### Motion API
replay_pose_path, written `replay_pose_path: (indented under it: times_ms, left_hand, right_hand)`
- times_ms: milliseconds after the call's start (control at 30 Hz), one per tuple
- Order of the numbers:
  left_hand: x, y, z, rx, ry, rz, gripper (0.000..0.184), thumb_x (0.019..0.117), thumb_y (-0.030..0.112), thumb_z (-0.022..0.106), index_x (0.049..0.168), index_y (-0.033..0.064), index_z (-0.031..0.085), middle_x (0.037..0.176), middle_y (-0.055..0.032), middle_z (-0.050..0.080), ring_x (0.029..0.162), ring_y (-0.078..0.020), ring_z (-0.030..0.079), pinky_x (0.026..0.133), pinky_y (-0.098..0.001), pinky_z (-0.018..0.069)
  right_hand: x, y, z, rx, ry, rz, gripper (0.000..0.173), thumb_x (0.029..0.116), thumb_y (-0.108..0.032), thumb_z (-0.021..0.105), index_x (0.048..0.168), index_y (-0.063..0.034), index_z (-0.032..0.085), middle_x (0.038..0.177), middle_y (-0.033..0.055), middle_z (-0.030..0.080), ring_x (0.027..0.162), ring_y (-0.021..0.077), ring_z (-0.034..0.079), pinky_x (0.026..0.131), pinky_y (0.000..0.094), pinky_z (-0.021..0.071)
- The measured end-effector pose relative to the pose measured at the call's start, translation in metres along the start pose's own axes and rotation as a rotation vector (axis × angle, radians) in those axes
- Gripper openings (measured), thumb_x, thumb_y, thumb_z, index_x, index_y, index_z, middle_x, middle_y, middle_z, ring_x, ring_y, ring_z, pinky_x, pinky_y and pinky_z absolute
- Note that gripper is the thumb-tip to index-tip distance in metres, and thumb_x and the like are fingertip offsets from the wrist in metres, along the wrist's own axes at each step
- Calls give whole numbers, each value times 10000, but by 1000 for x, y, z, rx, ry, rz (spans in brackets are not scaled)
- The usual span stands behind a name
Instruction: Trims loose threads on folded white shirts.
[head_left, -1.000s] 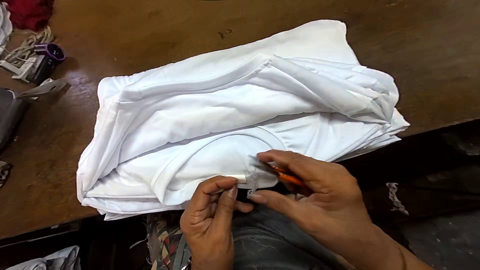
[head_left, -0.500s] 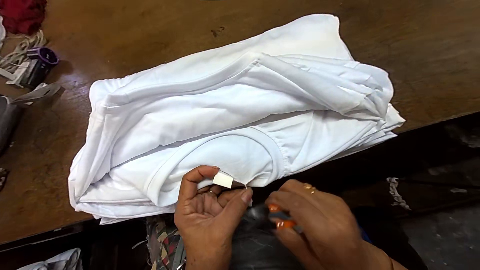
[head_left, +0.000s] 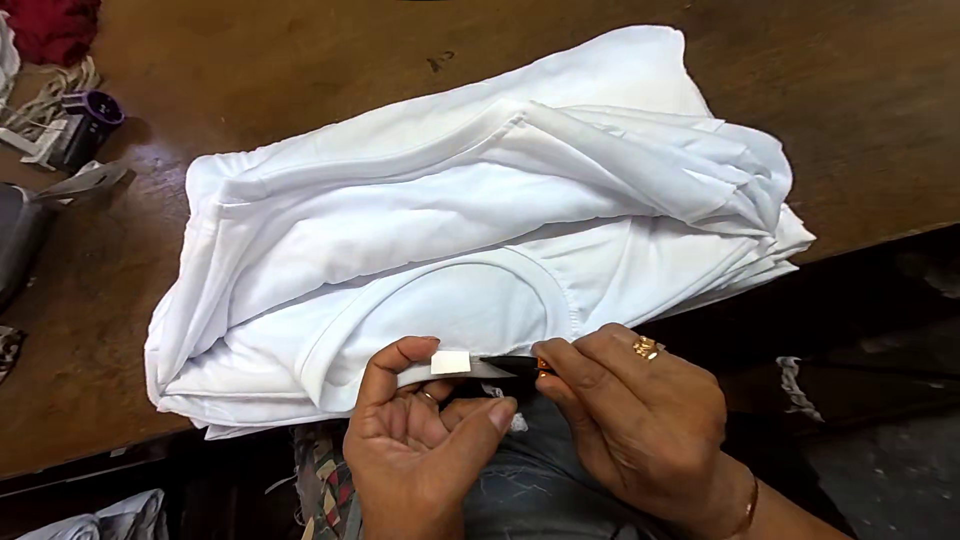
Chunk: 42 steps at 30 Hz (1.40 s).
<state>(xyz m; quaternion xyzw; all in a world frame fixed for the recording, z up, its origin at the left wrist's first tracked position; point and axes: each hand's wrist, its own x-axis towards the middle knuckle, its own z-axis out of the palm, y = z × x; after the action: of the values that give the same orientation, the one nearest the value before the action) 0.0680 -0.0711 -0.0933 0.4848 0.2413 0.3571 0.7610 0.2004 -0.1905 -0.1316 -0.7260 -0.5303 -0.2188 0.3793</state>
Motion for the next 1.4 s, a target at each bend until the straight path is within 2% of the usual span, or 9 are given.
replay_pose_path:
  times_ms: [233,367,500,667,800,933,1133,1300,1400]
  left_hand:
    - [-8,1,-17,163,-192,61,611,780,-111,779,1312,63,533,1141,-211,706,944,-309,755,711,-372,662]
    - [-21,3,-56,647,-442,134,265,936,17,706,1183,-64,657,982,-116,761,796,-161,758,669,-296,662]
    - [-26,15,-100,1024,-466,365,177,1012,171,645,1056,45,761,860,-59,742,740,-83,688,677,-242,577]
    - [2,50,-115,1249,-247,742,230,967,190,666,1196,204,656,1187,32,681,1123,-126,624,959,-322,509]
    - [49,75,-110,1342,-545,906,355,998,145,613,1351,119,592,1354,-36,661,1381,-263,505,1149,-462,390]
    - [80,93,-106,1265,-749,848,332,1020,130,568,1326,17,625,1116,-67,734,1112,-183,660,984,-361,523]
    - [97,101,-109,1017,-718,581,444,1019,122,561,1432,-21,487,894,28,680,721,-11,605,666,-150,530]
    - [93,101,-112,837,-717,426,495,988,55,585,1451,-13,426,886,23,689,732,-49,642,665,-164,557]
    - [90,102,-112,801,-709,403,507,972,20,590,1451,-9,426,885,13,695,762,-69,663,690,-179,574]
  right_hand:
    - [8,12,-3,292,-51,171,363,1106,-261,430,1060,-16,694,812,13,584,706,59,549,598,209,454]
    - [3,18,-13,498,-39,310,401,1100,-374,443,1206,-49,653,949,-52,598,758,-25,538,642,146,470]
    - [-7,10,-12,444,-95,212,176,979,-319,650,1015,-147,646,858,-68,617,748,-10,586,629,157,511]
    - [-12,-16,7,476,-287,14,223,1037,-266,517,999,-110,672,781,-2,604,692,63,566,585,211,455]
    - [5,-32,24,499,-323,-36,212,1009,-217,540,1025,-81,701,803,2,640,706,59,592,595,209,476]
    - [24,-33,31,485,-289,-26,240,992,-151,525,1108,-43,705,923,16,694,809,56,645,686,219,550]
    - [51,-38,32,606,-227,133,240,1030,-120,524,1185,-4,664,987,-3,679,795,-3,605,690,148,531]
    - [74,-59,45,563,-170,18,303,924,-149,726,1166,30,689,967,41,712,827,32,648,721,166,558]
    - [84,-63,59,468,-105,-113,164,921,-67,627,1002,9,749,782,40,640,703,78,584,602,203,466]
